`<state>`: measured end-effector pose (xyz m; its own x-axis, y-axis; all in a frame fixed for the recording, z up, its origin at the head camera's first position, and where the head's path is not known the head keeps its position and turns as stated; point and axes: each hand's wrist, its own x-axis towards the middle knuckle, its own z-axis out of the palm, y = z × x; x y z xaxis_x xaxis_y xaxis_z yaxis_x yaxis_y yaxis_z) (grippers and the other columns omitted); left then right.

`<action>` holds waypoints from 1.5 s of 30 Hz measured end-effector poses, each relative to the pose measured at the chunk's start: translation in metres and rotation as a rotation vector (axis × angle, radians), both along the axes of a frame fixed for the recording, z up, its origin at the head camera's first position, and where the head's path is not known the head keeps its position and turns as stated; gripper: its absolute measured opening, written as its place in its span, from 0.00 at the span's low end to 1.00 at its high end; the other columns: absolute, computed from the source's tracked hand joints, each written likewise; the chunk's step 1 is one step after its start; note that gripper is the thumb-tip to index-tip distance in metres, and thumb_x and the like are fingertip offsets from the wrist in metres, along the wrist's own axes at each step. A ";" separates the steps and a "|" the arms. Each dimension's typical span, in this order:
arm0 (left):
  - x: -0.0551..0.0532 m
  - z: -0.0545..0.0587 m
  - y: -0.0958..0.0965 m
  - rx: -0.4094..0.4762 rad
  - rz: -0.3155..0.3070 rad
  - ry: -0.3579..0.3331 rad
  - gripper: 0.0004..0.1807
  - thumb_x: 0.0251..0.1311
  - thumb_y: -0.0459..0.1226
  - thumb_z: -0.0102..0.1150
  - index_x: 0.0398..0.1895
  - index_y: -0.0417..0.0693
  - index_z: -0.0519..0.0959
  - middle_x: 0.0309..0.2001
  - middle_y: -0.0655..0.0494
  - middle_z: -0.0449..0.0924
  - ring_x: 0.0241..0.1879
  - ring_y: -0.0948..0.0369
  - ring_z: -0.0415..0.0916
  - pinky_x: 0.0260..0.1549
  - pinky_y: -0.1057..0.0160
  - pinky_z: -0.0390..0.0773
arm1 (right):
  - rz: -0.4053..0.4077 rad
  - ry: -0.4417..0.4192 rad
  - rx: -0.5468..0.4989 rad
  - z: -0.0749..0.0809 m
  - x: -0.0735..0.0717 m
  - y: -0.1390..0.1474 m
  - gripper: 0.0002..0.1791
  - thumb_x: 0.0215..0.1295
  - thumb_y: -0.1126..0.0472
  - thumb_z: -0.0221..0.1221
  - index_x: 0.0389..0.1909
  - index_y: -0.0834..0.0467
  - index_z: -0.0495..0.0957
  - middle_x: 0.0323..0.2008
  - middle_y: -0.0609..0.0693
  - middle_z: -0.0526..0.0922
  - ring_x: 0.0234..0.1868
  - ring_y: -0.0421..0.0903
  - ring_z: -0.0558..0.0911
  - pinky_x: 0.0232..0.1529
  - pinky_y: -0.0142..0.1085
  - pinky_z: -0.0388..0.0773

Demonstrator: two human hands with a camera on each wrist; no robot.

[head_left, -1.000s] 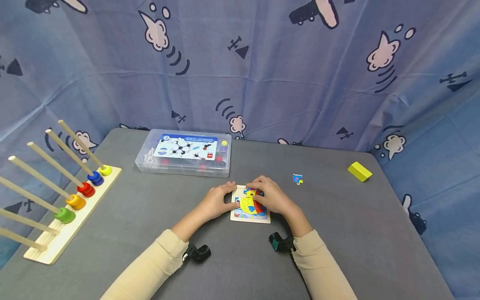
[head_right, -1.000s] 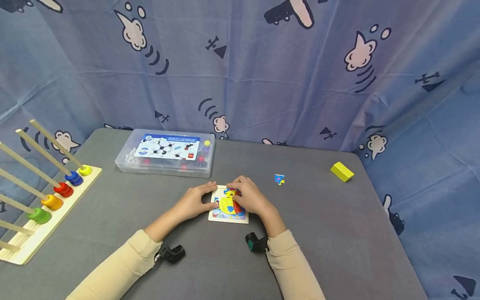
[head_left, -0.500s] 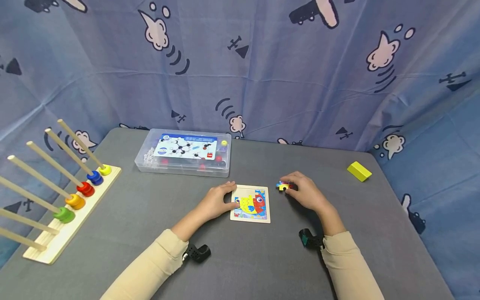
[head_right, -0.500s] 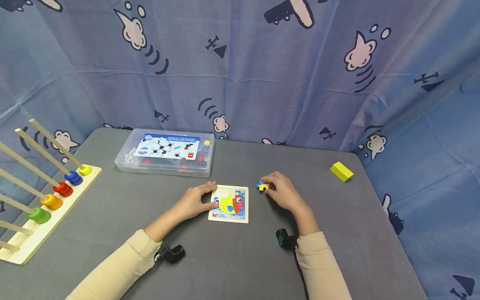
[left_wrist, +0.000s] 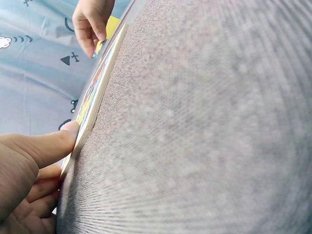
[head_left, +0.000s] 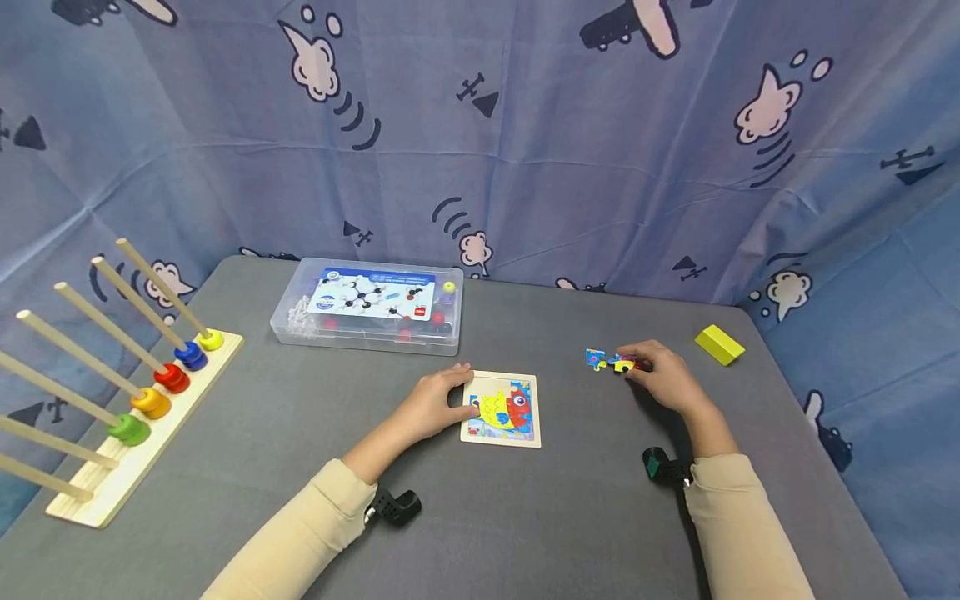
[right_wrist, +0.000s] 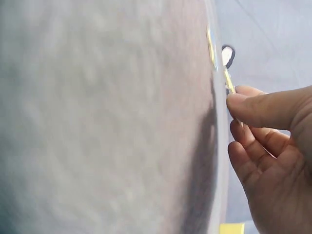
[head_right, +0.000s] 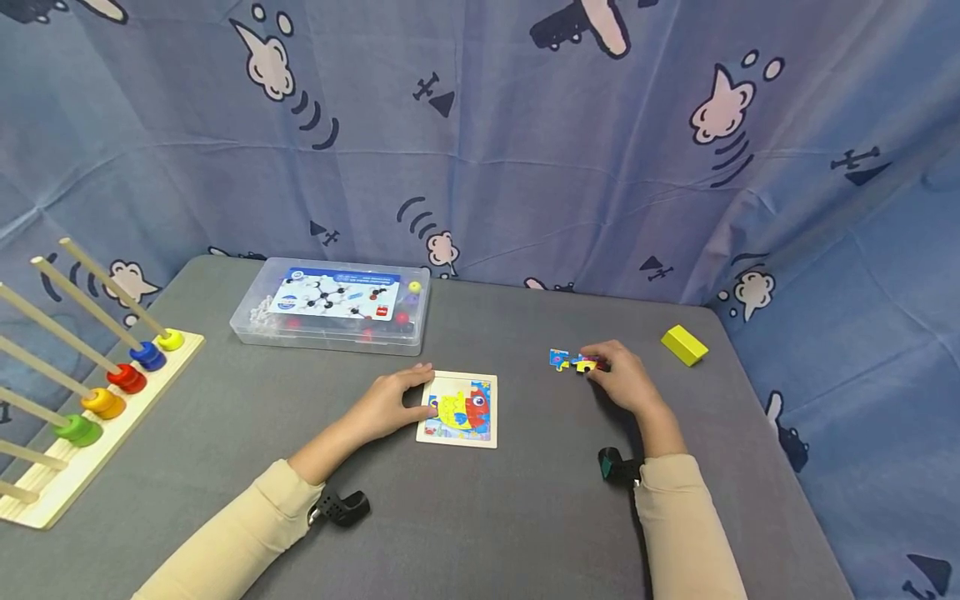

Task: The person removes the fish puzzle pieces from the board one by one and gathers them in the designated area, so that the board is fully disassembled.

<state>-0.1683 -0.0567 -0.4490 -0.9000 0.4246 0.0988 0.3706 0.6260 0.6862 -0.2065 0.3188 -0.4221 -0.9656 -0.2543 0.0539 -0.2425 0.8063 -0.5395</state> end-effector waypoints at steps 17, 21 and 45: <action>0.000 0.001 -0.001 0.010 -0.008 0.007 0.32 0.52 0.39 0.69 0.60 0.34 0.73 0.64 0.44 0.70 0.66 0.50 0.64 0.65 0.50 0.64 | 0.033 -0.076 -0.016 -0.002 -0.013 0.012 0.18 0.62 0.71 0.58 0.53 0.71 0.75 0.50 0.69 0.73 0.49 0.63 0.74 0.49 0.55 0.71; 0.000 0.001 -0.001 0.007 -0.004 -0.001 0.32 0.52 0.40 0.69 0.60 0.35 0.72 0.64 0.45 0.70 0.67 0.51 0.64 0.66 0.51 0.64 | 0.049 -0.093 -0.036 -0.004 -0.014 0.015 0.18 0.63 0.72 0.56 0.54 0.72 0.73 0.51 0.69 0.71 0.51 0.63 0.71 0.51 0.56 0.70; 0.000 0.002 0.000 0.008 -0.004 -0.009 0.32 0.52 0.39 0.69 0.60 0.35 0.73 0.64 0.44 0.70 0.67 0.51 0.63 0.65 0.50 0.64 | 0.074 -0.131 -0.130 0.006 0.016 -0.013 0.31 0.66 0.61 0.58 0.66 0.70 0.60 0.63 0.69 0.65 0.63 0.67 0.66 0.63 0.59 0.62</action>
